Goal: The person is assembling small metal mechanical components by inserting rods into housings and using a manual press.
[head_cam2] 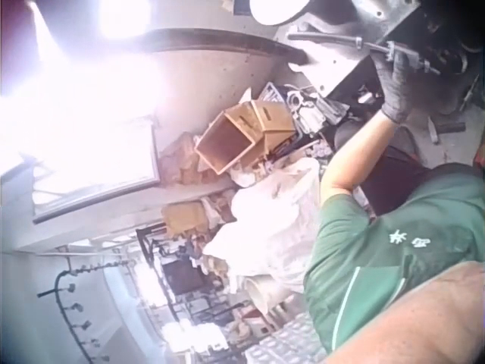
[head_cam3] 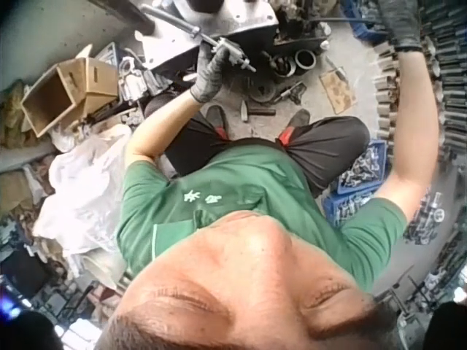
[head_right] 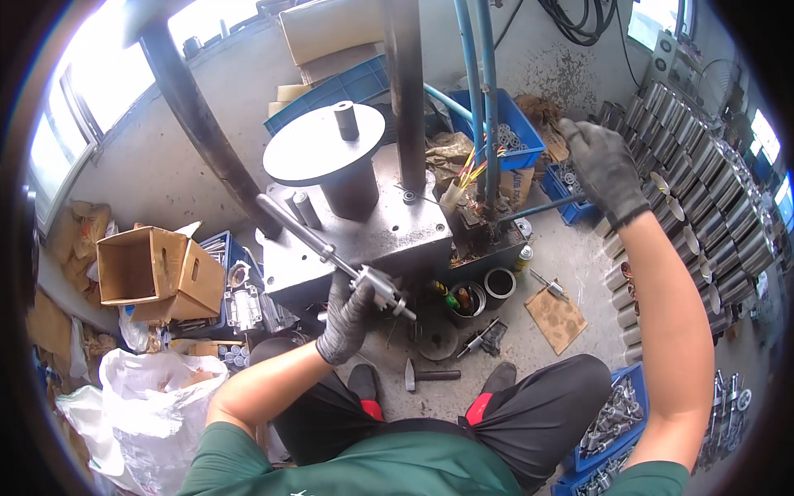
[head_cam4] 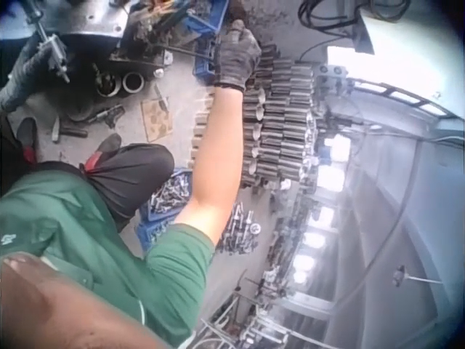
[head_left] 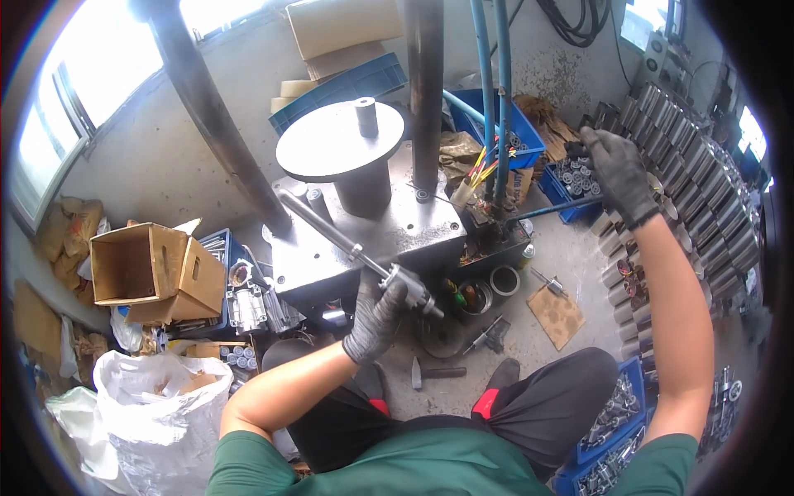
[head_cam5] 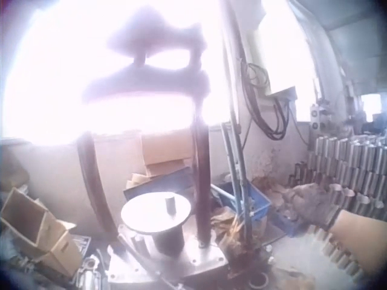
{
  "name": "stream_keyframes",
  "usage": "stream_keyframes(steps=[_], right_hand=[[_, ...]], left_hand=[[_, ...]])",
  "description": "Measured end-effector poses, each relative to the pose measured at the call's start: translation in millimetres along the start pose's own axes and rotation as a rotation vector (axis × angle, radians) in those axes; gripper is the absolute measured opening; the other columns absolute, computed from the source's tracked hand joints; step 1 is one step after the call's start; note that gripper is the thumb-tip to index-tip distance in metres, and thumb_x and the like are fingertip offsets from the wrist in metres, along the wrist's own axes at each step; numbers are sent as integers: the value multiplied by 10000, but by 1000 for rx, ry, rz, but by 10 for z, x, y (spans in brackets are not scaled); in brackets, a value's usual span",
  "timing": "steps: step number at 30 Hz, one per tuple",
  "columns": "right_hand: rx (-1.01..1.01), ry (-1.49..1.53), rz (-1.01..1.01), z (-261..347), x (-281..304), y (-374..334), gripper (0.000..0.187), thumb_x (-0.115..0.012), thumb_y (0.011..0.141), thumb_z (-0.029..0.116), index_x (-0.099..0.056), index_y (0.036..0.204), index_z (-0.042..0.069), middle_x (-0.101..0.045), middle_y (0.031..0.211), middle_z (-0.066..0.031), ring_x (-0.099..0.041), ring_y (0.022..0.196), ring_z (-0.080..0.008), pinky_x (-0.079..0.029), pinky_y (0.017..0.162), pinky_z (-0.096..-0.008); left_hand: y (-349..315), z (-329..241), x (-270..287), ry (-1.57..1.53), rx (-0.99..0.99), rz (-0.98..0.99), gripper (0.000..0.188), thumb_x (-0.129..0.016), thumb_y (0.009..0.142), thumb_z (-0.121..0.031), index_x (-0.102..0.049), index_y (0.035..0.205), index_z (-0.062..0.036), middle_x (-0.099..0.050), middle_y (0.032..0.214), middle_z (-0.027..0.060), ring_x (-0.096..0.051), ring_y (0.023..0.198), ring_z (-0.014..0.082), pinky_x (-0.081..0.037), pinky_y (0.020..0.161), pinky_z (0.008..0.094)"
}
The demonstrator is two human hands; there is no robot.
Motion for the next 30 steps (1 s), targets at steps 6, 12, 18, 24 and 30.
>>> stream_keyframes(steps=[6,12,18,24,30], right_hand=[[-191,236,120,-223,21,-902,508,-493,1118,468,-589,1453,98,-612,772,-43,-611,697,-107,-525,661,-290],[-167,689,-82,-540,-61,-1362,532,-462,1140,427,-443,1610,179,-695,911,-62,-651,832,-119,-566,777,-294],[-254,1132,-287,-592,-525,-1756,555,-448,1127,467,-578,1446,32,-736,1133,-156,-715,1060,-244,-532,1020,-389],[-1166,1689,-305,-855,-2189,-3128,770,-531,966,740,-591,1348,74,-714,1169,-129,-677,1039,-256,-502,923,-396],[-1173,1618,694,593,-2831,-3659,771,-623,874,805,-639,1268,143,-706,1092,-70,-682,921,-242,-555,817,-451]], left_hand=[[-27,350,260,-90,268,-25,355,-662,1038,-410,-565,1090,-73,-645,910,40,-652,820,144,-574,799,322],[270,828,583,-278,468,-202,176,-637,1023,-268,-582,1012,-101,-641,882,80,-681,805,218,-618,799,448],[88,395,429,-28,504,-256,291,-634,1034,-343,-549,1147,-89,-622,822,40,-659,687,166,-583,629,316],[-578,750,250,220,612,48,424,-664,1023,-432,-562,1234,-80,-610,956,12,-635,803,109,-570,675,281],[-819,765,-143,338,687,298,582,-620,1045,-492,-501,1420,-63,-661,960,56,-692,777,154,-586,702,289]])
Point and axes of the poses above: each hand's wrist, its own y-axis towards the middle knuckle, its own x-axis out of the back of the hand, z = x × y, the point moved 8 cm from there along y, towards the middle knuckle
